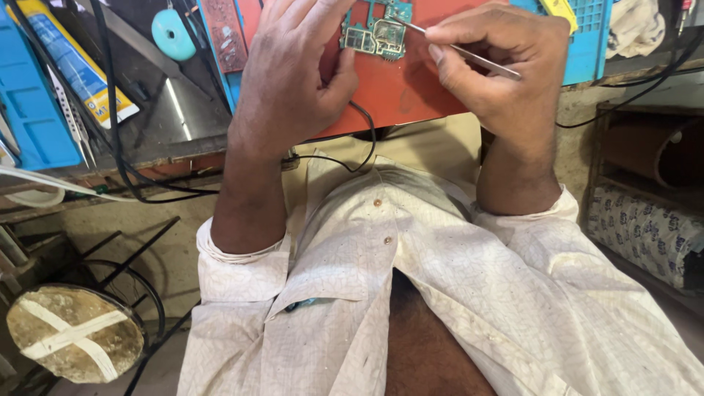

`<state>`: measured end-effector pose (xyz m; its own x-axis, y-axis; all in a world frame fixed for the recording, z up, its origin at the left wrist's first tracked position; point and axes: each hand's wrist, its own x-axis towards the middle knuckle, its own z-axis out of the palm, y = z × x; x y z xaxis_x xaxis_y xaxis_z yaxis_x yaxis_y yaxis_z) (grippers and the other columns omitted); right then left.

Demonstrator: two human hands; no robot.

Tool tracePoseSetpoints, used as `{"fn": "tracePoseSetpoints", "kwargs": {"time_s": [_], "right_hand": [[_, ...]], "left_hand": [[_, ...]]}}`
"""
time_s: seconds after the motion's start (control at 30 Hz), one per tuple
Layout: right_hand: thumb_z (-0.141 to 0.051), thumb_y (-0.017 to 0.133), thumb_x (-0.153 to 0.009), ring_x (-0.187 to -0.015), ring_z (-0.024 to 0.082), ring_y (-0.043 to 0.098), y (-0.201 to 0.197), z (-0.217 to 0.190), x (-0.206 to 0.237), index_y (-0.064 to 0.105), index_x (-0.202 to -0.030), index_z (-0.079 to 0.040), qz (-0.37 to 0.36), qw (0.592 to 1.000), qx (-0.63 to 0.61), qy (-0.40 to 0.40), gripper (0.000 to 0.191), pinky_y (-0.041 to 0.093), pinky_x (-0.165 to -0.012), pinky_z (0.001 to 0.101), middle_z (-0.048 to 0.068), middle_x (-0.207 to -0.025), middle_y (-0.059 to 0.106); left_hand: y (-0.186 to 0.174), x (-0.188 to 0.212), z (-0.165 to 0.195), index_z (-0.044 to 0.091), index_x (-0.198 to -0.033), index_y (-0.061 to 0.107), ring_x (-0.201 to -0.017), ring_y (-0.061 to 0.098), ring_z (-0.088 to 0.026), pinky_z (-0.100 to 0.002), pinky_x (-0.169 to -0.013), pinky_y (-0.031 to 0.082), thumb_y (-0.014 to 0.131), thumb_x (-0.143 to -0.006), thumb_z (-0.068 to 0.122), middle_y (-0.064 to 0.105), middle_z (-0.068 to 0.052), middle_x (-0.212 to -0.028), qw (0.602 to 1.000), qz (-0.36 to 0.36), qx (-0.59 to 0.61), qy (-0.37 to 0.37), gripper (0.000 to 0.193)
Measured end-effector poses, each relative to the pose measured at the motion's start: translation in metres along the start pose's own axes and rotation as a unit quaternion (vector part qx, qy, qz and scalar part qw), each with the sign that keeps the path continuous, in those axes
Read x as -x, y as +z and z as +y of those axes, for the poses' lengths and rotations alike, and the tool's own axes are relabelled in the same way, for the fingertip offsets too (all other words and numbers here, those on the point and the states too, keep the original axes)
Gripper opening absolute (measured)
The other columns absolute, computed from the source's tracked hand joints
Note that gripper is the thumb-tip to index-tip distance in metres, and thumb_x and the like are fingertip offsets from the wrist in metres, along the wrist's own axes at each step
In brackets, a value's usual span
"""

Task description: The person uses a small metal tool to scrape and clean the surface of a green circuit board held in their left hand. They repeatedly scrape different areas of the board while seated on the floor in a workshop setting.

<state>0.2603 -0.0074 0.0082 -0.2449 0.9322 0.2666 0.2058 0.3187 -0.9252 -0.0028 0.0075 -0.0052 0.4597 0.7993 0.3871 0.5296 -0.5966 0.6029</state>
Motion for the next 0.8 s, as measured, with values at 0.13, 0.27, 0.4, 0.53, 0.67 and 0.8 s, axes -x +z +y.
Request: {"fn": "tracePoseSetpoints", "kwargs": {"time_s": [0.13,0.27,0.4,0.53,0.67,0.8], "right_hand": [[0.016,0.071,-0.099,-0.086,0.014,0.072,-0.005,0.009,0.001,0.075,-0.109,0.006,-0.037,0.996,0.054,-0.059,0.015,0.054,-0.072,0.0215,0.013,-0.099,0.075],[0.016,0.073,-0.095,-0.088,0.017,0.072,-0.003,0.012,0.002,0.076,-0.108,0.004,-0.033,0.991,0.087,-0.093,0.018,0.054,-0.075,0.0234,0.012,-0.096,0.075],[0.015,0.073,-0.095,-0.094,0.017,0.073,-0.002,0.014,0.002,0.076,-0.110,0.002,-0.033,0.984,0.119,-0.125,0.020,0.055,-0.079,0.0245,0.011,-0.101,0.076],[0.013,0.072,-0.094,-0.092,0.017,0.072,-0.004,0.017,0.000,0.077,-0.109,0.001,-0.046,0.983,0.118,-0.133,0.020,0.055,-0.077,0.0245,0.010,-0.101,0.077],[0.012,0.072,-0.092,-0.092,0.017,0.072,-0.005,0.017,0.000,0.077,-0.109,0.001,-0.050,0.983,0.120,-0.126,0.021,0.054,-0.076,0.0248,0.010,-0.101,0.077],[0.011,0.072,-0.092,-0.097,0.017,0.072,-0.005,0.017,0.000,0.077,-0.111,-0.001,-0.057,0.985,0.104,-0.122,0.023,0.055,-0.081,0.0263,0.010,-0.105,0.077]], "left_hand": [[0.004,0.003,-0.003,0.000,-0.130,0.056,-0.107,0.054,-0.041,-0.049,-0.094,0.042,0.067,-0.092,0.003,0.059,-0.019,-0.111,1.000,0.001,-0.007,-0.020,0.040],[0.004,0.004,-0.003,0.000,-0.127,0.056,-0.106,0.054,-0.040,-0.049,-0.094,0.042,0.066,-0.093,0.003,0.059,-0.018,-0.108,1.000,-0.004,-0.010,-0.023,0.035],[0.004,0.003,-0.001,0.000,-0.130,0.056,-0.106,0.054,-0.040,-0.049,-0.095,0.042,0.064,-0.092,0.002,0.059,-0.018,-0.108,1.000,-0.003,-0.015,-0.017,0.038],[0.003,0.003,-0.001,0.000,-0.131,0.056,-0.107,0.053,-0.040,-0.050,-0.096,0.041,0.064,-0.092,0.002,0.059,-0.018,-0.109,1.000,0.001,-0.018,-0.014,0.040],[0.004,0.002,0.000,0.000,-0.132,0.056,-0.107,0.054,-0.040,-0.050,-0.097,0.041,0.064,-0.092,0.001,0.060,-0.018,-0.109,1.000,0.000,-0.018,-0.020,0.040],[0.003,0.001,0.000,0.000,-0.134,0.055,-0.110,0.054,-0.040,-0.049,-0.098,0.042,0.064,-0.092,0.001,0.060,-0.018,-0.113,1.000,-0.003,-0.014,-0.016,0.043]]}}
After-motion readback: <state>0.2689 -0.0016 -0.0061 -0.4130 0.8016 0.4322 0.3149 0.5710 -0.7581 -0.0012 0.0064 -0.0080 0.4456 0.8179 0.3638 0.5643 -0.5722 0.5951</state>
